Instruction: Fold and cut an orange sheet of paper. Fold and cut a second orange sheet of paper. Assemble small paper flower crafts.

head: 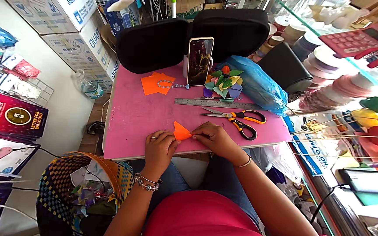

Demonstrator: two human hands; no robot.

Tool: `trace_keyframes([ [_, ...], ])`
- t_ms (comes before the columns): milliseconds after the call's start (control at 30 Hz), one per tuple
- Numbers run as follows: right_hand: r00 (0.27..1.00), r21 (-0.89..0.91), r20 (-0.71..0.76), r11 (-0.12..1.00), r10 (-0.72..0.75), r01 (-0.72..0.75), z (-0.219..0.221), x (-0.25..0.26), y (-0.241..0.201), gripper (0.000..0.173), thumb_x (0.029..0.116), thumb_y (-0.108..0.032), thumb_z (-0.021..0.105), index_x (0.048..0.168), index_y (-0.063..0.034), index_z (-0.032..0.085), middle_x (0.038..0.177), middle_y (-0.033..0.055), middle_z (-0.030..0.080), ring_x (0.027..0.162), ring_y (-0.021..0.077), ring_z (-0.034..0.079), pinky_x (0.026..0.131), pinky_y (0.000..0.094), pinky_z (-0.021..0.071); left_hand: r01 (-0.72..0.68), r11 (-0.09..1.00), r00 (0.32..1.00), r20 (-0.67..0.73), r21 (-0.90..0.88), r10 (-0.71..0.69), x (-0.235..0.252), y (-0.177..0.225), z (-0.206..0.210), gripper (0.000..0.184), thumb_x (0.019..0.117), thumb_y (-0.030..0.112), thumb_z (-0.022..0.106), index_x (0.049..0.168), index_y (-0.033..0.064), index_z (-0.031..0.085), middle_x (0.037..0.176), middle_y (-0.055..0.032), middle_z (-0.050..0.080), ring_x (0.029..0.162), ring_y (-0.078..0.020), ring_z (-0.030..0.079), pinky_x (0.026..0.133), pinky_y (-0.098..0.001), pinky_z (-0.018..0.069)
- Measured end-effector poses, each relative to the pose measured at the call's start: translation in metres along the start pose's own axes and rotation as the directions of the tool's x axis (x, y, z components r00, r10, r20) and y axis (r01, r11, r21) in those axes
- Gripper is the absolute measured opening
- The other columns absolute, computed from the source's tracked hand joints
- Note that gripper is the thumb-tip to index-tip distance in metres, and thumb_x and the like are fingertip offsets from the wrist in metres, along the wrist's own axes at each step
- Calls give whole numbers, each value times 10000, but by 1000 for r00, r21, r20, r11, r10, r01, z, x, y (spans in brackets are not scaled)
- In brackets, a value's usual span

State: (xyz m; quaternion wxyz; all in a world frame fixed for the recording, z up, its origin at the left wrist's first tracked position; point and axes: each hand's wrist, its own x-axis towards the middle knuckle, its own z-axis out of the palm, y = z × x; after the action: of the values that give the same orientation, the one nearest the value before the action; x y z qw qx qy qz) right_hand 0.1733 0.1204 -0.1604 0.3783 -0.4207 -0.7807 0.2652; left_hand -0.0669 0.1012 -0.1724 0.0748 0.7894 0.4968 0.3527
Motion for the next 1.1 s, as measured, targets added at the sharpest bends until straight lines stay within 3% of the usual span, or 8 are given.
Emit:
trace_keyframes([
  [233,999,-4,-4,999,47,-47,1,1,0,226,999,-255,639,1025,-88,789,979,36,754,1005,104,674,905,272,526,1,1000,1000,-24,-11,-1,-1,-1,2,311,988,370,620,859,130,771,1116,-13,765,1154,-234,668,1026,-514,416],
  [467,994,8,-7,994,108,-108,1,4,-4,222,994,-251,643,1025,-83,785,978,34,748,994,100,667,894,282,524,105,994,994,18,-23,-105,6,5,0,355,991,407,604,899,112,779,1153,-52,731,1166,-256,641,1035,-542,396],
  [600,991,-24,-20,991,129,-129,2,4,-2,233,992,-277,643,1024,-99,790,964,29,740,998,139,656,898,333,515,132,991,991,26,-9,-131,7,7,1,381,1015,404,560,904,111,775,1144,-46,729,1169,-253,635,1038,-541,392],
  [1100,990,-47,-29,990,135,-137,2,5,-2,251,992,-307,643,1029,-112,797,960,25,737,1000,154,652,904,358,508,154,988,988,24,32,-155,8,9,3,386,1016,416,540,921,110,756,1161,-61,716,1198,-275,614,1047,-549,377],
])
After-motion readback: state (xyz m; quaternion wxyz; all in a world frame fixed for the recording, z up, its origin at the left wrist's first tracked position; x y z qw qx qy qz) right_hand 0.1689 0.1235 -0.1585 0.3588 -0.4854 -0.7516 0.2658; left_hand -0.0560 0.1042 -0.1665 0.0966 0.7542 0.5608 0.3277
